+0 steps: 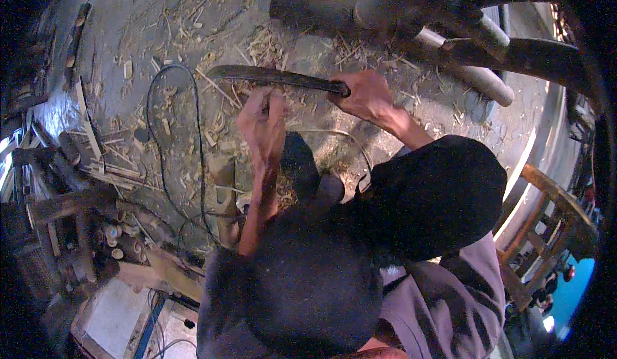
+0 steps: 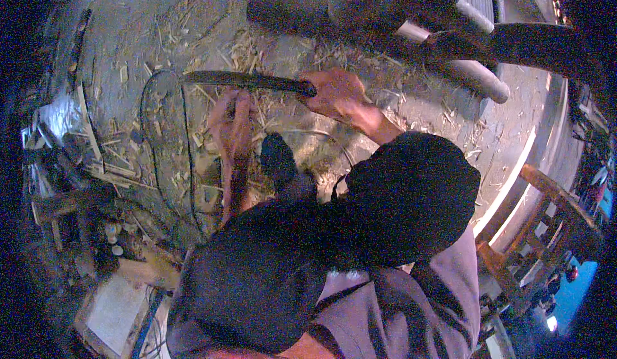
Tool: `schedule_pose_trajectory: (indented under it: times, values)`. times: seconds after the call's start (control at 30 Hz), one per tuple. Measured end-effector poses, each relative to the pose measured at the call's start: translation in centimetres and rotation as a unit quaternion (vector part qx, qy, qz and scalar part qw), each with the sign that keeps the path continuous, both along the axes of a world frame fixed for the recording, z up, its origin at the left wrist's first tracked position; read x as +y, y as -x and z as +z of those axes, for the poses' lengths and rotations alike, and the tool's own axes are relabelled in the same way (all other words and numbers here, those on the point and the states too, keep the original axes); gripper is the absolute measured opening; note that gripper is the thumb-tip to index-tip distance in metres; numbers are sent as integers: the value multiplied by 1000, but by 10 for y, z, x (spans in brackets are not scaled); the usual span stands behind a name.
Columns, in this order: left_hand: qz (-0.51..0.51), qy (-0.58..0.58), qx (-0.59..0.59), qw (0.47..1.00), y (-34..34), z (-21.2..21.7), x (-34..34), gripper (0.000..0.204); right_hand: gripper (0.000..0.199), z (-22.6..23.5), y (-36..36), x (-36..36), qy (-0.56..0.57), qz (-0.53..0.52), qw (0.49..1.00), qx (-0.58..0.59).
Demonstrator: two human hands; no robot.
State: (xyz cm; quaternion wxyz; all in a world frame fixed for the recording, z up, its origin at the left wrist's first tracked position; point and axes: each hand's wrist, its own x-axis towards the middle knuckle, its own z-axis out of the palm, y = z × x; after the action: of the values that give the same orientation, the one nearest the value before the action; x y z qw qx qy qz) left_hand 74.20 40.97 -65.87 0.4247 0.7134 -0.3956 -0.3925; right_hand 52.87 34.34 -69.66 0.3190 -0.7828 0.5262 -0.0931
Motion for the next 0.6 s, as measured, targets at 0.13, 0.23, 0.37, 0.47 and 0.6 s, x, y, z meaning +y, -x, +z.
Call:
schedule_pose_trajectory:
  times: [0.13,0.23,0.37,0.47,0.6]
  values:
    - [-19,54,-57,997,2,-4,5,15,36,-2,-3,0,-18,37,998,48]
    - [-29,47,-45,998,3,9,13,13,45,-2,7,-11,-48,-6,996,70]
    - [-24,43,-37,998,1,21,23,14,48,3,17,-22,-86,-145,981,91]
    - [-33,14,-51,998,2,15,19,14,45,9,12,-15,-17,-45,997,53]
    - [-3,9,-2,1000,4,6,11,15,44,9,0,-7,-62,30,995,75]
